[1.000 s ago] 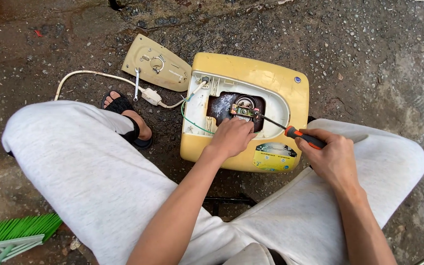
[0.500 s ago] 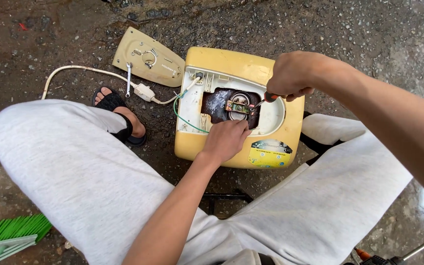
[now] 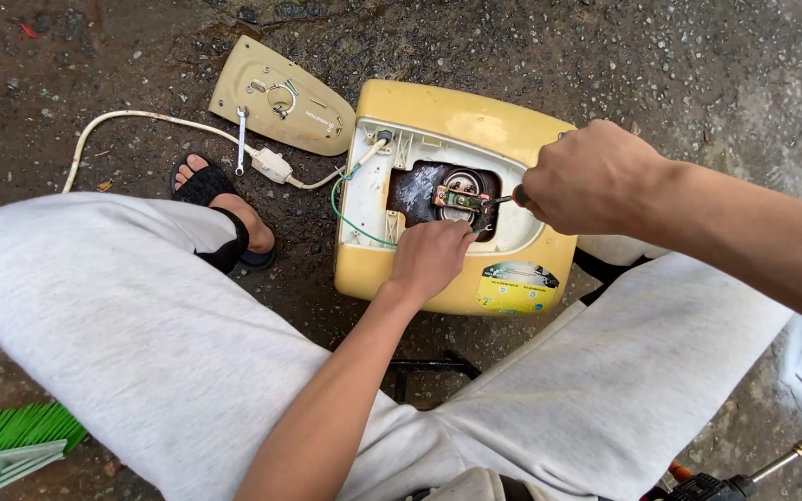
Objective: Removing internal components and screws from a small appliance using a screwdriver.
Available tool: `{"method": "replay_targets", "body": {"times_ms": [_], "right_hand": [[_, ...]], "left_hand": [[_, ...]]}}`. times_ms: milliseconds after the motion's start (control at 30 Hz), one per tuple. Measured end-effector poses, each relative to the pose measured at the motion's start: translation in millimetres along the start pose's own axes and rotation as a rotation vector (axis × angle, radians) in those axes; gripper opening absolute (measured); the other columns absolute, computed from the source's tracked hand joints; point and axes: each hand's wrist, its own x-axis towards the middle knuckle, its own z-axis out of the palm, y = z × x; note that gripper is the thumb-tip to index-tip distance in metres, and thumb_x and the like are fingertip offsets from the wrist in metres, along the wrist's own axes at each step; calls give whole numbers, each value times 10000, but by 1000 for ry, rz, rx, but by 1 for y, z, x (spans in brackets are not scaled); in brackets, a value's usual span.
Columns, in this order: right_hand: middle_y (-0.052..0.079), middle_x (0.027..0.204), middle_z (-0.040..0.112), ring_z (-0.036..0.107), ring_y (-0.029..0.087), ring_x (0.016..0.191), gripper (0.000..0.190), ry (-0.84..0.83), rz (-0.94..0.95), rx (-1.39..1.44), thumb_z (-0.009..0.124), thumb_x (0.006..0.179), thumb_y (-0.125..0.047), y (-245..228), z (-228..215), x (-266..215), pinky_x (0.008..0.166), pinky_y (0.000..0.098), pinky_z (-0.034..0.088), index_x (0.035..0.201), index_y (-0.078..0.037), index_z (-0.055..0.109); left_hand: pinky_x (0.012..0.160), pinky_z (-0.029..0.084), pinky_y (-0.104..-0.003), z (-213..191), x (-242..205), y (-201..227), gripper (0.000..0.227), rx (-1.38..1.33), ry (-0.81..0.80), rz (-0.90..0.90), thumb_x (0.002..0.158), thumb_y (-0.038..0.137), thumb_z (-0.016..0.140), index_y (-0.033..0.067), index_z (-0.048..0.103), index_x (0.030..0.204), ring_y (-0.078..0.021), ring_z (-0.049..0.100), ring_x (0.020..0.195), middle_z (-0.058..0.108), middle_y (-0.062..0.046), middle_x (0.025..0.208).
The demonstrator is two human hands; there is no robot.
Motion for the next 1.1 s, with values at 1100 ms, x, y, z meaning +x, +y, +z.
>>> {"method": "replay_targets", "body": {"times_ms": [1100], "right_hand": [[54,1040,728,749,91,667,189,305,-247,-398,651,941,-181,20,44,-3,507,179,669,1119,-118,654]], "left_hand": [[598,542,-461,-4,1,14,179,36,135,-301,959,192,650,64,766,912,-346,696,593,757,-133,766]]}}
